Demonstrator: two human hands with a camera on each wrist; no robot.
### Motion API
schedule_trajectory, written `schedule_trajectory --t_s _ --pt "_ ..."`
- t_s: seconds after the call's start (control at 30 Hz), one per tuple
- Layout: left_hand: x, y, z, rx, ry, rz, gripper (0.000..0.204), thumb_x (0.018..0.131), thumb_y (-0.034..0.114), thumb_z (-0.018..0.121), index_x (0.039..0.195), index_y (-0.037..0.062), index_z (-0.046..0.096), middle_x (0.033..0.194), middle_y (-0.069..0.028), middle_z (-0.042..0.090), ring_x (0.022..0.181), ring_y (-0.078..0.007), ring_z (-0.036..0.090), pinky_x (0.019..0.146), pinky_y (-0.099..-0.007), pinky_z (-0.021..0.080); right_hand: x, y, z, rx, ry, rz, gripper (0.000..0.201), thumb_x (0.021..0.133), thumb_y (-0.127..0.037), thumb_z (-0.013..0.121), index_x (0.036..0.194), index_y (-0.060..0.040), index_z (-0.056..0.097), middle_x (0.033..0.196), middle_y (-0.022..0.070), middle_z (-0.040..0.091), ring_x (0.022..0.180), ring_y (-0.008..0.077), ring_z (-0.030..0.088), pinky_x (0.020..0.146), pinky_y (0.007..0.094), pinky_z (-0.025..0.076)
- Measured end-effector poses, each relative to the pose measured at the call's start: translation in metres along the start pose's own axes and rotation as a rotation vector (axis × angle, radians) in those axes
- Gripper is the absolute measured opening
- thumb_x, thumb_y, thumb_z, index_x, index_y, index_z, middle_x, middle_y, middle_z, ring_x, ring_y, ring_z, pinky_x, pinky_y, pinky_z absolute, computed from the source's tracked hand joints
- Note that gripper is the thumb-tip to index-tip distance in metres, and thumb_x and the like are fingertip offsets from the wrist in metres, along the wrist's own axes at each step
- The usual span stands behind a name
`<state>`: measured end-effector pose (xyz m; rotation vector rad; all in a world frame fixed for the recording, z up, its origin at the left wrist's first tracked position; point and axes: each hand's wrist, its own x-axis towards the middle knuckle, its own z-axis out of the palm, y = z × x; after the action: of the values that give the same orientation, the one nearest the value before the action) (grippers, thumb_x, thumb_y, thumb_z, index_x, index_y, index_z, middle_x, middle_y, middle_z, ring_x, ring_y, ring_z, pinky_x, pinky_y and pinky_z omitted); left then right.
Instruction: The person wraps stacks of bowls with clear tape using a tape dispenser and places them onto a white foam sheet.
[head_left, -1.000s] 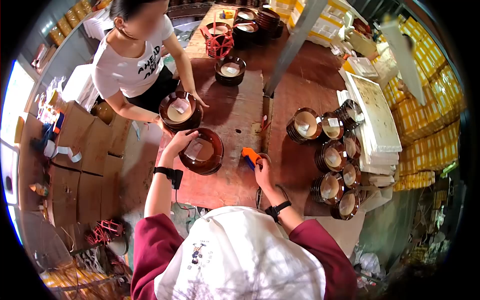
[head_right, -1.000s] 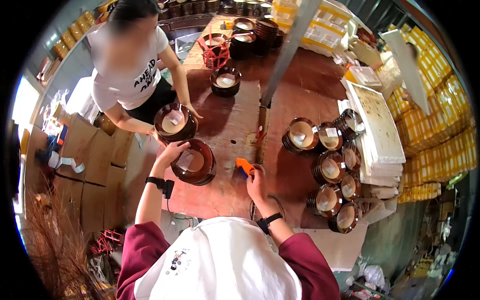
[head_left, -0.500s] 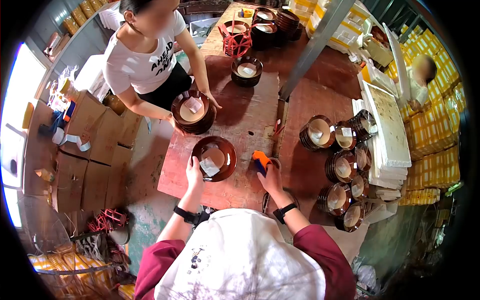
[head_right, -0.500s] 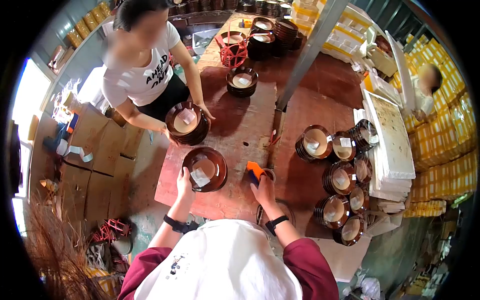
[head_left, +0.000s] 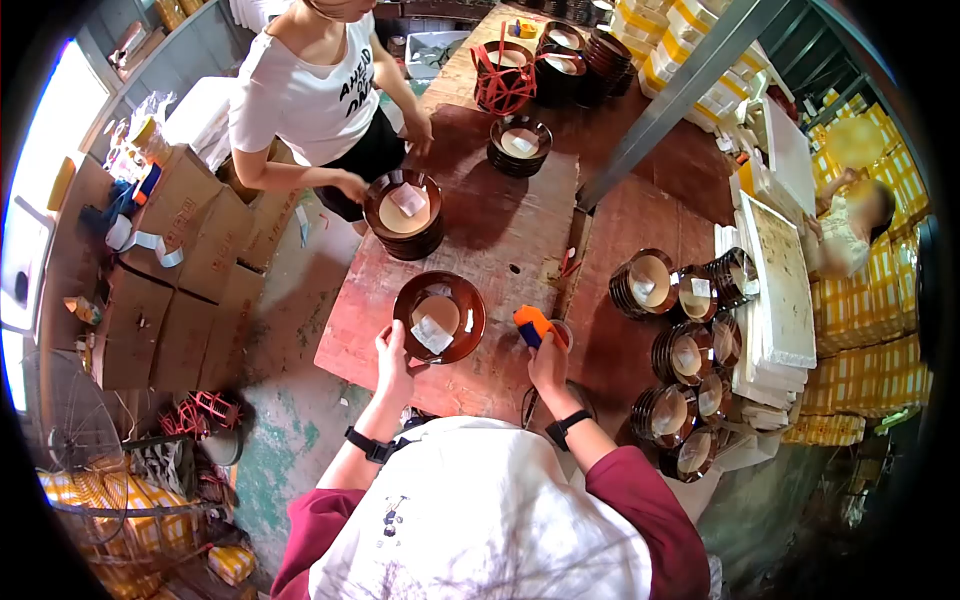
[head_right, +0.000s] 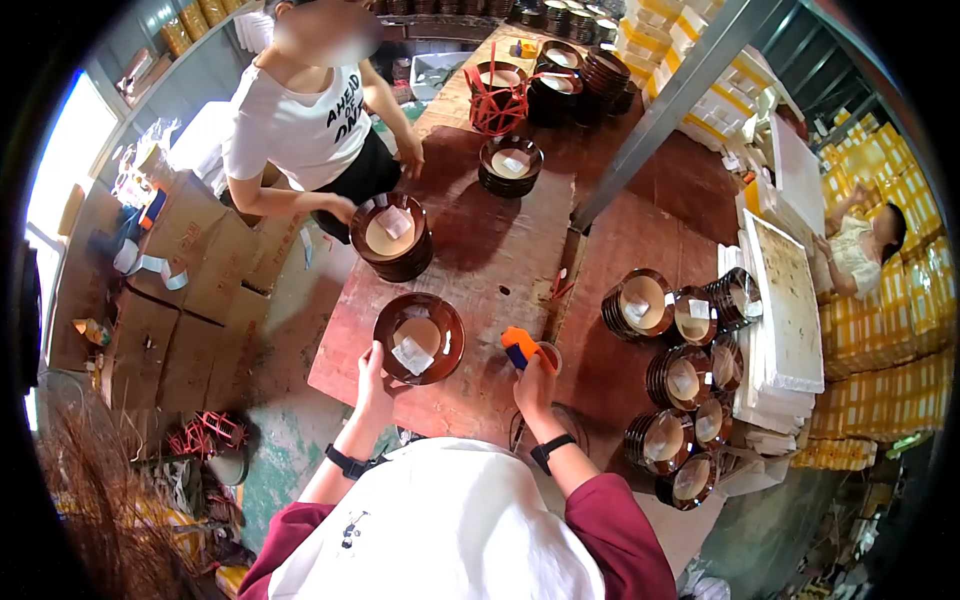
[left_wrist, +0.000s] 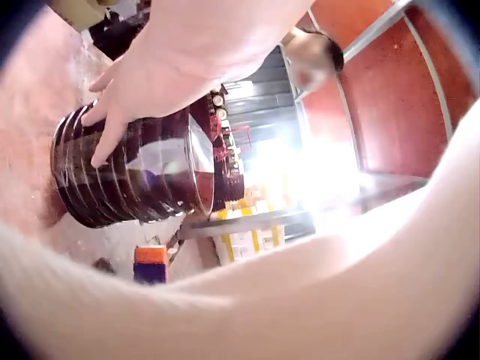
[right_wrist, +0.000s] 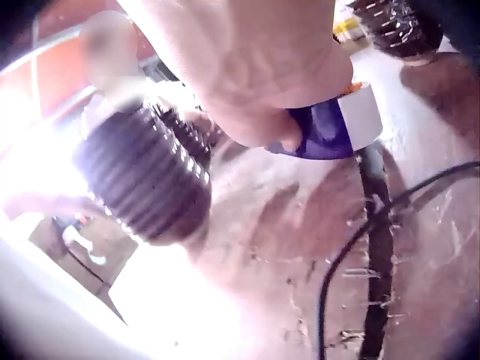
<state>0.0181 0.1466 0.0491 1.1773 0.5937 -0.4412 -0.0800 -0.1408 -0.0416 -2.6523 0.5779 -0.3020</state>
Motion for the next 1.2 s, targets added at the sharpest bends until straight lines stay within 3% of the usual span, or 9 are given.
schedule_trajectory --t_s 0.13,0.17,0.23,0.33,0.5,0.6,0.67,0.8,1.2 --pt "0.02 -0.007 -0.044 -0.062 0.029 -0.095 0.071 0.096 0.067 0.05 0.142 0.0117 0.047 0.129 -0.0056 0.058 0.104 -0.0263 0.063 0.086 -0.0491 0.053 -0.002 -0.02 -0.071 0.217 -0.105 -0.069 0.038 0.089 -0.017 0.071 0.118 0.0006 0.053 0.097 0.0298 0.067 0.092 0.0493 0.065 0.078 0.0497 0.053" --pt "0.017 0.002 -0.054 -0.042 -0.015 -0.063 0.065 0.097 0.057 0.057 0.14 0.0098 0.048 0.14 -0.0101 0.051 0.121 -0.0288 0.053 0.091 -0.0461 0.051 -0.001 -0.031 -0.097 0.305 -0.178 -0.068 0.041 0.089 -0.018 0.072 0.12 0.0009 0.053 0.1 0.0288 0.067 0.095 0.0475 0.066 0.08 0.0476 0.053" --pt "0.005 0.024 -0.052 0.149 0.01 0.189 0.04 0.102 0.034 0.059 0.129 0.0055 0.056 0.124 -0.0096 0.062 0.107 -0.0205 0.061 0.086 -0.035 0.052 0.002 -0.063 -0.151 0.485 -0.335 -0.073 0.047 0.089 -0.019 0.074 0.125 0.0015 0.053 0.107 0.0266 0.067 0.101 0.0438 0.067 0.085 0.0435 0.053" --pt "-0.026 0.069 -0.036 0.297 -0.222 0.467 0.02 0.103 0.016 0.056 0.115 0.0016 0.062 0.105 -0.0066 0.069 0.093 -0.0135 0.065 0.082 -0.0275 0.051 0.011 -0.106 -0.206 0.566 -0.48 -0.208 0.048 0.09 -0.019 0.074 0.127 0.0022 0.054 0.104 0.0233 0.068 0.098 0.0387 0.068 0.086 0.0389 0.052" --pt "-0.073 0.133 0.0 0.289 -0.795 0.379 0.036 0.106 0.031 0.054 0.123 0.0007 0.062 0.11 -0.0051 0.068 0.097 -0.0122 0.063 0.087 -0.0293 0.051 0.028 -0.169 -0.244 0.397 -0.664 -0.457 0.047 0.087 -0.021 0.077 0.119 0.0039 0.053 0.105 0.025 0.063 0.098 0.045 0.061 0.084 0.0445 0.05" --pt "-0.077 0.154 -0.002 0.249 -0.948 0.218 0.041 0.107 0.036 0.052 0.124 0.0001 0.062 0.114 -0.0041 0.066 0.099 -0.0117 0.062 0.088 -0.029 0.051 0.034 -0.202 -0.249 0.397 -0.705 -0.475 0.047 0.084 -0.018 0.08 0.117 0.0029 0.053 0.103 0.0232 0.062 0.096 0.0433 0.061 0.083 0.0439 0.05" --pt "-0.082 0.158 -0.006 0.243 -0.946 0.299 0.044 0.107 0.038 0.051 0.125 -0.0002 0.062 0.115 -0.0039 0.066 0.1 -0.0109 0.061 0.089 -0.0288 0.05 0.036 -0.217 -0.25 0.364 -0.73 -0.478 0.048 0.082 -0.014 0.081 0.117 0.0027 0.053 0.103 0.0226 0.062 0.095 0.042 0.062 0.083 0.0418 0.05" --pt "-0.073 0.159 -0.021 0.184 -1.006 0.241 0.03 0.104 0.027 0.06 0.115 -0.0012 0.063 0.105 0.0002 0.066 0.093 -0.0062 0.06 0.083 -0.025 0.05 0.037 -0.233 -0.246 0.395 -0.826 -0.373 0.046 0.085 -0.011 0.081 0.121 0.0011 0.055 0.098 0.0084 0.067 0.091 0.0106 0.061 0.082 0.0292 0.05" --pt "-0.055 0.17 -0.04 0.083 -0.749 0.416 0.019 0.099 0.015 0.067 0.088 -0.0008 0.063 0.081 0.0028 0.063 0.077 -0.004 0.055 0.071 -0.0224 0.047 0.083 -0.272 -0.223 0.763 -1.252 -0.155 0.047 0.093 -0.017 0.071 0.131 0.003 0.052 0.107 0.0077 0.067 0.092 0.0156 0.067 0.086 0.0316 0.054"
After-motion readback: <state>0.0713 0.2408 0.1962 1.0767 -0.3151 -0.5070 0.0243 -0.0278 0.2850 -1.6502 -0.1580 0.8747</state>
